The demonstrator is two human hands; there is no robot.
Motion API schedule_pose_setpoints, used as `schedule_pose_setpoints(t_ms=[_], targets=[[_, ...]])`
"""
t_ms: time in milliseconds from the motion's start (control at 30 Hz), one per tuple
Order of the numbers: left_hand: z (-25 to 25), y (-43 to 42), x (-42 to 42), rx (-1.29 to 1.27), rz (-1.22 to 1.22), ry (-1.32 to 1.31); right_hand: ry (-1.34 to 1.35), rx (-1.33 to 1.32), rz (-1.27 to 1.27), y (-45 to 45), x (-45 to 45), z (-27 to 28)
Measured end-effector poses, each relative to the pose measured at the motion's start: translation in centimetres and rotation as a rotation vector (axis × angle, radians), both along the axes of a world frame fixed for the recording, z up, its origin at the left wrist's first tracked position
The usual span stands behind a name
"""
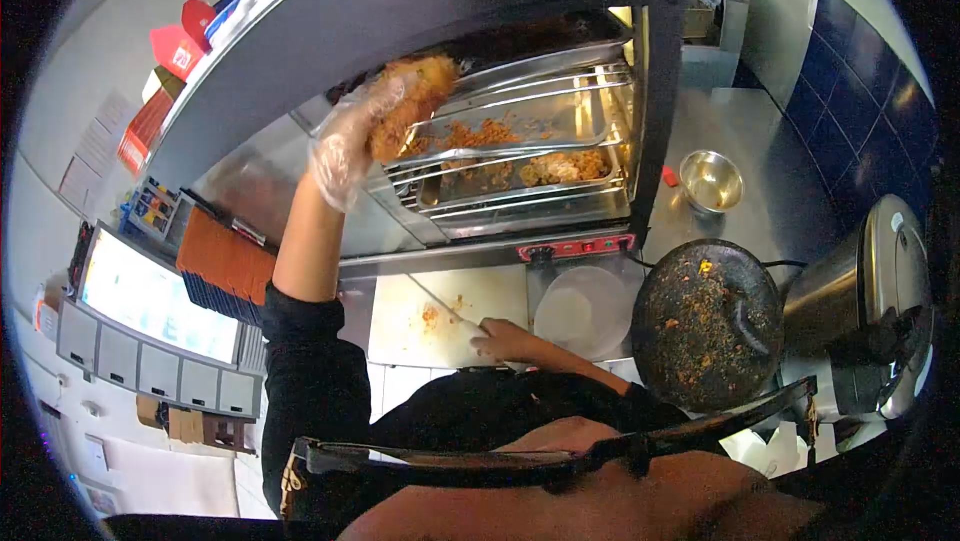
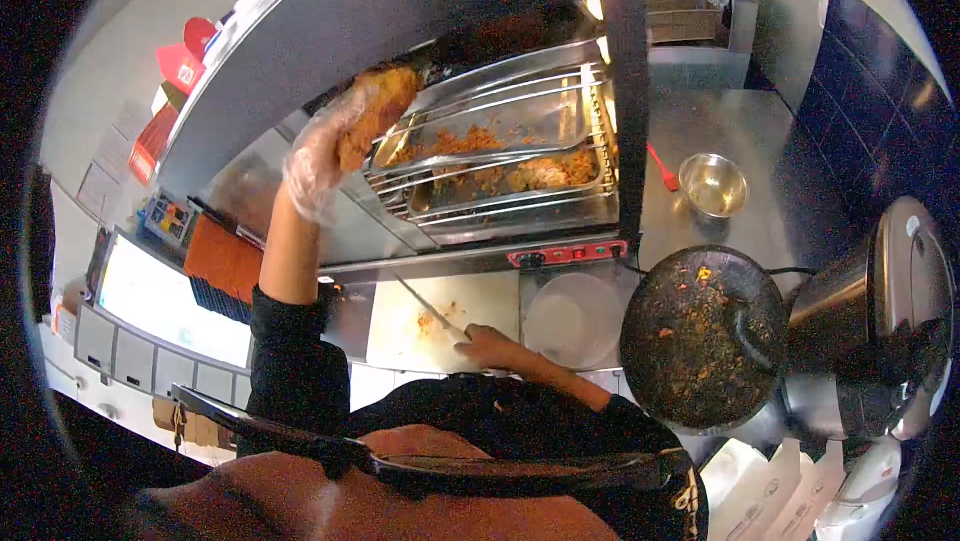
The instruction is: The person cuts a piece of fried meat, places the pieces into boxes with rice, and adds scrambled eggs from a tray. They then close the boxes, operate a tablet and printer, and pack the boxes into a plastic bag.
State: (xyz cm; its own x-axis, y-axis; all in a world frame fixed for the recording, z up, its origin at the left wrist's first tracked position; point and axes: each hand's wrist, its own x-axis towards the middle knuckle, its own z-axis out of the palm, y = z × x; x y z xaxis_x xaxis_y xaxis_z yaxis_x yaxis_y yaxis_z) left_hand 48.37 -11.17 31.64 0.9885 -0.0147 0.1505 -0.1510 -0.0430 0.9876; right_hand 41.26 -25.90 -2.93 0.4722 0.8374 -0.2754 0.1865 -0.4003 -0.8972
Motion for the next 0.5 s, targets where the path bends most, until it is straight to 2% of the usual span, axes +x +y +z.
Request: schedule_pose_setpoints(t_ms=[33,67,133,167,200,233,300,333,400,467,500], targets=[[-2.5,2.5,0.8,-0.143,-0.102,-0.003,0.176,0.051,-0.017,-1.2,-0.1,1.2],[-2.5,2.8,-0.8,-0.155,-0.095,0.008,0.355,0.103,-0.037,-2.4,-0.4,2.5],[-2.9,2.3,-5.8,-0.023,-0.027,0.165,0.200,0.059,-0.051,-4.5,-1.1,4.5],[-4.6,2.2,-7.5,-0.103,0.151,0.100,0.217,0.054,-0.094,-5.1,-1.7,3.9],[-6.3,3.4,-8.9,-0.121,0.165,0.123,0.235,0.045,-0.135,-5.7,-2.3,3.2],[-8.5,4.8,-10.1,-0.135,0.186,0.133,0.258,0.020,-0.122,-6.5,-2.9,2.1],[-13.0,7.5,-12.1,-0.175,0.224,0.177,-0.082,0.008,-0.149,-7.7,-4.5,0.1],[-15.5,8.7,-13.1,-0.142,0.256,0.209,-0.049,-0.023,-0.130,-7.9,-5.7,0.2],[-20.4,10.9,-15.0,-0.062,0.310,0.272,-0.011,-0.119,-0.374,-8.0,-7.8,1.5],[-26.1,12.0,-15.7,-0.022,0.381,0.501,-0.074,-0.292,-0.395,-7.8,-8.6,2.8],[-29.7,12.4,-15.8,0.000,0.340,0.537,-0.105,-0.298,-0.383,-7.2,-8.9,2.7]])
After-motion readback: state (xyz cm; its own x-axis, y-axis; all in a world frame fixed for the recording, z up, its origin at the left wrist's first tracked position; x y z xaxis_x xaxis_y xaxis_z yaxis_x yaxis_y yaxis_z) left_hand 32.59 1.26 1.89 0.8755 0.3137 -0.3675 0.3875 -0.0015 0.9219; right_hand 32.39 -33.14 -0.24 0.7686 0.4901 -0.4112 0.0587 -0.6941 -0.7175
